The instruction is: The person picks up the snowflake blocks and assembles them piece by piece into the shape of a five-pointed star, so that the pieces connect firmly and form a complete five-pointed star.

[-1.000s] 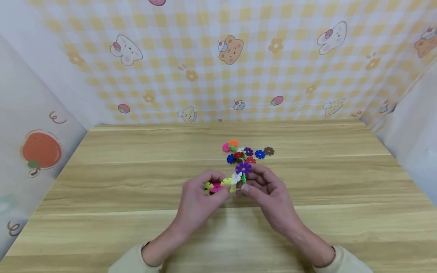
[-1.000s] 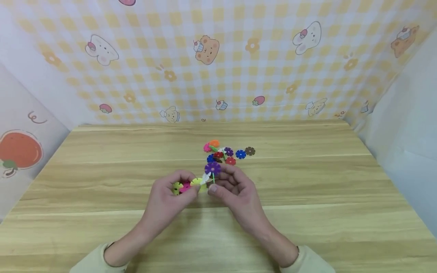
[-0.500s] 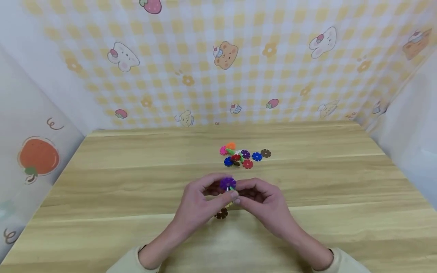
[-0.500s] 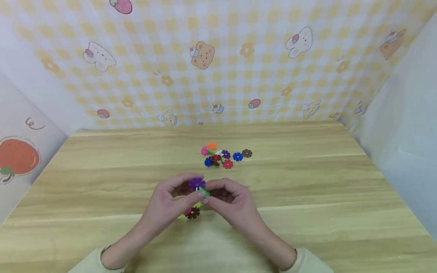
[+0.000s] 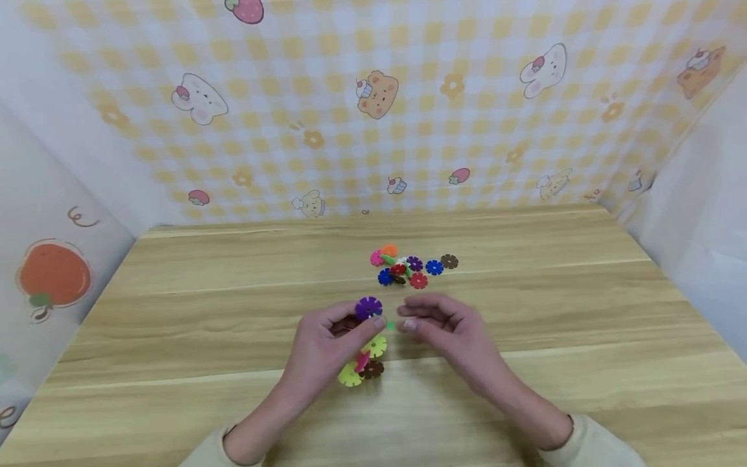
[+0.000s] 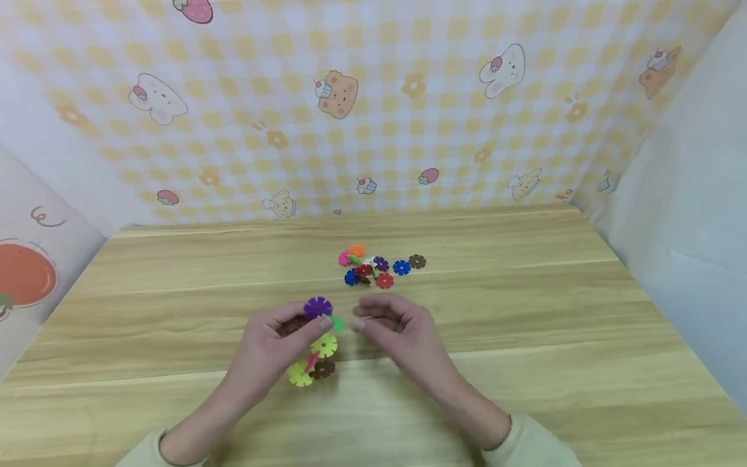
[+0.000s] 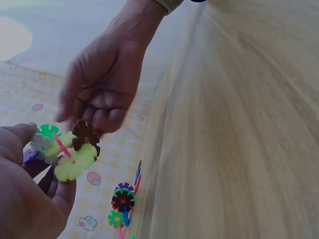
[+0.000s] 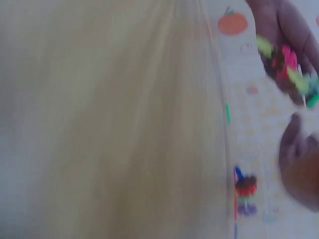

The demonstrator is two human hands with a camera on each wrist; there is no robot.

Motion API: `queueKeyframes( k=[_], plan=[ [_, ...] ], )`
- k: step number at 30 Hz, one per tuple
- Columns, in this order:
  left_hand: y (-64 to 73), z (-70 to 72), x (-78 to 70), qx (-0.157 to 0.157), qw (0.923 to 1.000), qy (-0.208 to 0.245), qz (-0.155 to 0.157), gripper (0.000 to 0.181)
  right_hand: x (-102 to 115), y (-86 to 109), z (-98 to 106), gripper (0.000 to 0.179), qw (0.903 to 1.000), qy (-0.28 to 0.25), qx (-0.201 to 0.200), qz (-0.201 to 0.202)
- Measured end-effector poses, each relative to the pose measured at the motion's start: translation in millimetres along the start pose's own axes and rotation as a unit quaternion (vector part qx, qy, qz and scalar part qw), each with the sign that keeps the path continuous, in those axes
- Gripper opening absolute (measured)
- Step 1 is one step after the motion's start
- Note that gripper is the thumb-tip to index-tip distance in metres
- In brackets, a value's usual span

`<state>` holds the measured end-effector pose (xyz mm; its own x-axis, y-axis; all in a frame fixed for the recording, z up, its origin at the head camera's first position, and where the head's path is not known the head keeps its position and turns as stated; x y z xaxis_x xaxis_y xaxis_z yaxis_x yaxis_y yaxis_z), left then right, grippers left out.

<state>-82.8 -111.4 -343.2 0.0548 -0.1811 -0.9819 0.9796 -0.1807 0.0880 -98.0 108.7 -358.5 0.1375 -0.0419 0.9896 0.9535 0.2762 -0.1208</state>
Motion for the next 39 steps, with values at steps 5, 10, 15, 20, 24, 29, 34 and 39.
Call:
queueKeyframes(
  k=[5,10,15,20,24,29,34,39],
  plan=[
    [-0.7,3.1,-1.8,-0.012,0.9999,0.009,-0.001,0.013,-13.3,-33.2,56.1,0.038,0.9789,0.098,-0.099,-0.149],
    [1.3,4.3,-3.0,-0.019,0.9998,0.0,0.007,0.013,-25.4,-66.1,89.5,0.052,0.9656,0.142,-0.106,-0.19],
    [2.6,6.1,-3.0,-0.028,0.9996,0.0,0.007,0.014,-29.6,-90.6,88.2,0.058,0.9624,0.184,-0.086,-0.18],
    [2.6,6.7,-3.4,-0.031,0.9995,0.004,0.002,0.015,-31.0,-106.6,81.3,0.055,0.965,0.207,-0.051,-0.153],
    [2.4,8.1,-3.5,-0.033,0.9994,0.008,0.0,0.021,-32.0,-111.6,83.2,0.046,0.961,0.241,-0.024,-0.134],
    [2.8,12.3,-2.7,-0.046,0.9988,0.016,-0.007,0.018,-31.4,-111.2,86.9,0.038,0.9518,0.277,-0.001,-0.13],
    [2.3,16.3,-2.0,-0.059,0.9978,0.024,-0.016,0.016,-30.0,-101.7,91.5,0.026,0.9537,0.276,-0.005,-0.119],
    [2.4,17.2,-2.5,-0.063,0.9976,0.02,-0.021,0.017,-26.3,-85.1,92.0,0.033,0.9768,0.164,-0.014,-0.137]
  ],
)
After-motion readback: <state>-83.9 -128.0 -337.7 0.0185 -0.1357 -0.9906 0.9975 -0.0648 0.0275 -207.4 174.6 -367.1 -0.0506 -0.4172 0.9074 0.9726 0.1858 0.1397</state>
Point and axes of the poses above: each hand's wrist, its own y-axis away from the middle knuckle, its own z-axis out of the back of the hand, x = y × z, the point moved 2 cm from there along -y, towards the middle knuckle, and after that the axes turned 8 degrees about z, right-handed, at the moved point
